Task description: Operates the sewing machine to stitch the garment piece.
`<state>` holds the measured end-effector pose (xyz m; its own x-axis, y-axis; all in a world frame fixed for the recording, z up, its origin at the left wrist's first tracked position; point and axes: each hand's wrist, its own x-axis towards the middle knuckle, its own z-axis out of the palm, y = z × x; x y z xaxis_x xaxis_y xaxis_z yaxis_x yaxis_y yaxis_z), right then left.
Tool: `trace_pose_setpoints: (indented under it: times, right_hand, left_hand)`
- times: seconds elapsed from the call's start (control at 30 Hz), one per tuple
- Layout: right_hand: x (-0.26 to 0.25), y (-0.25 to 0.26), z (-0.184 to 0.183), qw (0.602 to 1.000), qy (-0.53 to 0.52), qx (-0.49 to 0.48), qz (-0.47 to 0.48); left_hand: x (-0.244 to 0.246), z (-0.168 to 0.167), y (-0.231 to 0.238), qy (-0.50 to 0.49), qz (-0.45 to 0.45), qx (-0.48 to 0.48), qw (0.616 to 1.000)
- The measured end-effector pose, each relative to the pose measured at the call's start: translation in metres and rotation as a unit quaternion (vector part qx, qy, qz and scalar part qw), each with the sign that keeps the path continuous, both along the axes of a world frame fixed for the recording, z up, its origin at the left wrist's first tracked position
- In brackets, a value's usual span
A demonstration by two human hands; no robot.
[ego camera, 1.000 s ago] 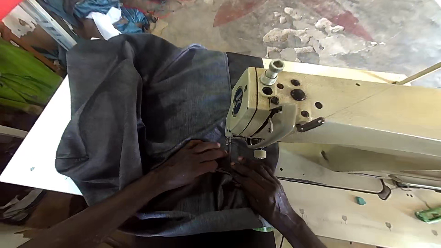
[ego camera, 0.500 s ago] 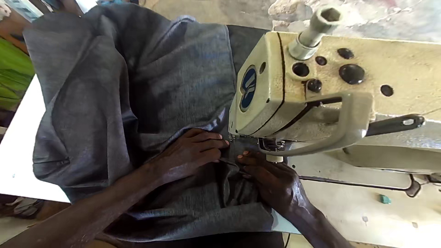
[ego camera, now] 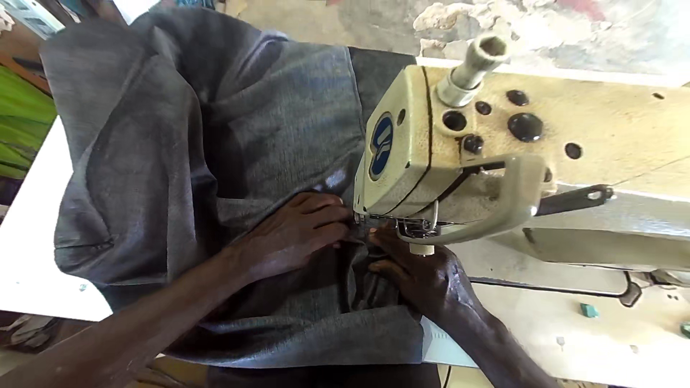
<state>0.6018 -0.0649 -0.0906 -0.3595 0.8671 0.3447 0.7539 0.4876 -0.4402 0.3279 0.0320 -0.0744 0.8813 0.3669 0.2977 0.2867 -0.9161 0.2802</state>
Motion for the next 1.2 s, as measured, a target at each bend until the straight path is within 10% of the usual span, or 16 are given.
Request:
trace_pose_setpoints:
  times: [0.53, 0.77, 1.2]
  right_hand:
    - [0.005, 0.019, -0.014, 0.998, -0.020, 0.063, -0.020]
    - [0.003, 0.009, 0.010, 0.999, -0.045, 0.026, -0.012]
    - [-0.005, -0.020, 0.002, 0.998, -0.055, 0.014, 0.015]
  left_hand:
    - [0.001, -0.051, 0.041, -0.058, -0.065, 0.019, 0.996]
    - [-0.004, 0.002, -0.016, -0.002, 0.026, 0.015, 1.000]
    - [-0.006, -0.004, -0.022, -0.033, -0.038, -0.020, 0.999]
